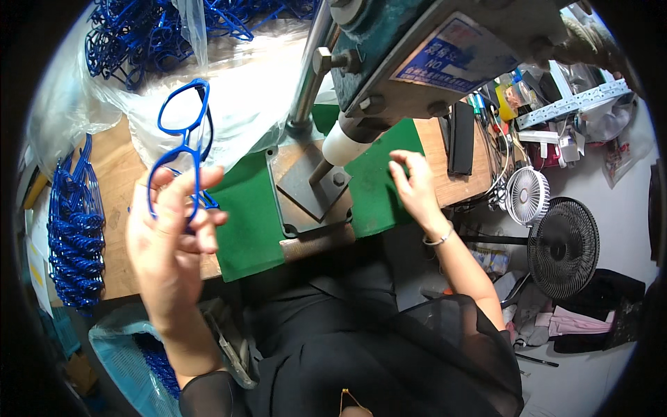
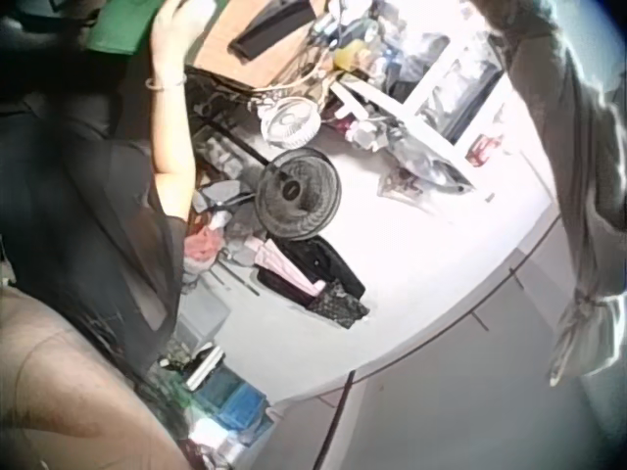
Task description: The person repeatedly picks up blue plastic glasses frames and inserts the temples into a heating machine. After heating, they remove the frames and place them on the table. The process is repeated for multiple frames throughout the clip.
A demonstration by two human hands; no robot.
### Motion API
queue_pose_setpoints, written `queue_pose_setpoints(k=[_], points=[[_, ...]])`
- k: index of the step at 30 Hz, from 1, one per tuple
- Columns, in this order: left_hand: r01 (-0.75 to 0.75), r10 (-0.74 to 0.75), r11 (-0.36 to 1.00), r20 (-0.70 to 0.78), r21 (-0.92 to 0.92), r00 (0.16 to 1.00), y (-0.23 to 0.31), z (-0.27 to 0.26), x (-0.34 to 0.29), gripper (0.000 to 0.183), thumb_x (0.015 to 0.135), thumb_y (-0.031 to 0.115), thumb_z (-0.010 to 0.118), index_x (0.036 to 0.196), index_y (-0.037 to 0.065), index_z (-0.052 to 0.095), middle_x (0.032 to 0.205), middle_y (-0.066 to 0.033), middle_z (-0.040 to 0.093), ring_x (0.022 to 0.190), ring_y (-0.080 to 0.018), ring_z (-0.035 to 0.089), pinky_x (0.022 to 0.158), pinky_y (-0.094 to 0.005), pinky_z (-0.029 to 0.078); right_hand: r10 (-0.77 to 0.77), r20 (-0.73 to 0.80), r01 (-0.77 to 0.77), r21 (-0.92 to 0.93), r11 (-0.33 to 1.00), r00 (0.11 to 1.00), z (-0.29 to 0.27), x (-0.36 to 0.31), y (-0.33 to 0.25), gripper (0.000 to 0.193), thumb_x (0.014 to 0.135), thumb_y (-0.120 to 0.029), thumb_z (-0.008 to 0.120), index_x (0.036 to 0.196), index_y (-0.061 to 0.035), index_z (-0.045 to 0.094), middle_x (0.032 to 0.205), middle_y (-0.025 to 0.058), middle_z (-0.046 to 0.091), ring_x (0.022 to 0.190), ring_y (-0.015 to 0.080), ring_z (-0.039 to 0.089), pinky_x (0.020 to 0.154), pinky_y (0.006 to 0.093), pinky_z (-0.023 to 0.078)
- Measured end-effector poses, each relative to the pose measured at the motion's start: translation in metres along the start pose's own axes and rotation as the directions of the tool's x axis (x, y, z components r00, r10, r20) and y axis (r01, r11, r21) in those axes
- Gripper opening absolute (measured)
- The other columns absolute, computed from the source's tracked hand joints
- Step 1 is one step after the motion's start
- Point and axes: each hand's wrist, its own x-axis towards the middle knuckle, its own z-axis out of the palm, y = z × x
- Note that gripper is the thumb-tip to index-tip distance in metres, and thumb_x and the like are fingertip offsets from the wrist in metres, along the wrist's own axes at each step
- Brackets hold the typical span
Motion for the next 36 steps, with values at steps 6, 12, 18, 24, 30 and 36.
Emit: queue_pose_setpoints(k=[6,12,18,24,30,36], points=[[-0.048,0.049,0.995,-0.003,0.092,0.999,-0.024,0.022,-0.031,0.063,0.085,0.015,0.054,0.132,0.002,0.013,0.100,-0.0182,0.055,0.053,-0.0071,0.048,0.059,-0.0214,0.047,0.191,-0.004,-0.191,0.043,0.981,0.982,0.020,-0.017,0.005,0.008,0.076,-0.011,0.060,0.078,-0.0038,0.058,0.073,0.0071,0.055,0.072,0.0212,0.051,0.066,0.0321,0.042],[-0.097,0.099,0.995,0.091,-0.028,0.991,-0.036,0.046,-0.036,0.090,0.067,0.007,0.069,0.133,0.001,0.008,0.111,-0.0181,0.048,0.064,-0.0087,0.053,0.075,-0.0296,0.048,0.118,0.113,-0.121,0.021,0.992,0.987,0.021,-0.012,0.002,0.007,0.076,-0.010,0.060,0.078,-0.0037,0.059,0.073,0.0072,0.054,0.071,0.0218,0.050,0.066,0.0324,0.041],[-0.073,0.059,0.995,0.199,0.064,0.978,-0.047,0.042,-0.033,0.079,0.071,-0.011,0.059,0.134,0.003,0.014,0.114,-0.0186,0.049,0.077,-0.0117,0.058,0.076,-0.0219,0.047,0.130,0.123,-0.138,0.062,0.988,0.984,0.020,-0.009,0.004,0.009,0.077,-0.012,0.061,0.078,-0.0031,0.059,0.073,0.0072,0.054,0.071,0.0210,0.051,0.067,0.0319,0.041],[-0.128,0.087,0.982,0.265,0.140,0.960,-0.065,0.050,-0.038,0.080,0.071,-0.011,0.061,0.134,0.005,0.014,0.116,-0.0206,0.049,0.078,-0.0099,0.057,0.075,-0.0208,0.046,0.180,0.284,-0.227,0.141,0.964,0.942,0.008,0.000,0.000,0.011,0.079,-0.013,0.060,0.078,-0.0025,0.056,0.071,0.0061,0.052,0.067,0.0159,0.049,0.064,0.0281,0.041],[-0.147,0.097,0.975,0.275,0.168,0.957,-0.071,0.050,-0.040,0.080,0.072,-0.014,0.059,0.134,0.005,0.013,0.120,-0.0189,0.047,0.087,-0.0134,0.058,0.077,-0.0228,0.047,-0.204,0.406,-0.033,0.505,0.863,0.891,-0.046,0.019,-0.130,0.011,0.077,-0.006,0.063,0.080,-0.0015,0.053,0.074,0.0072,0.053,0.067,0.0168,0.052,0.061,0.0262,0.042],[-0.086,0.054,0.991,0.272,0.107,0.961,-0.066,0.050,-0.042,0.078,0.072,-0.015,0.053,0.135,0.005,0.010,0.122,-0.0191,0.044,0.091,-0.0154,0.058,0.079,-0.0240,0.046,-0.290,0.406,-0.028,0.621,0.783,0.867,-0.038,0.018,-0.149,0.013,0.073,-0.008,0.067,0.076,-0.0047,0.055,0.075,0.0060,0.054,0.067,0.0204,0.051,0.060,0.0280,0.041]])
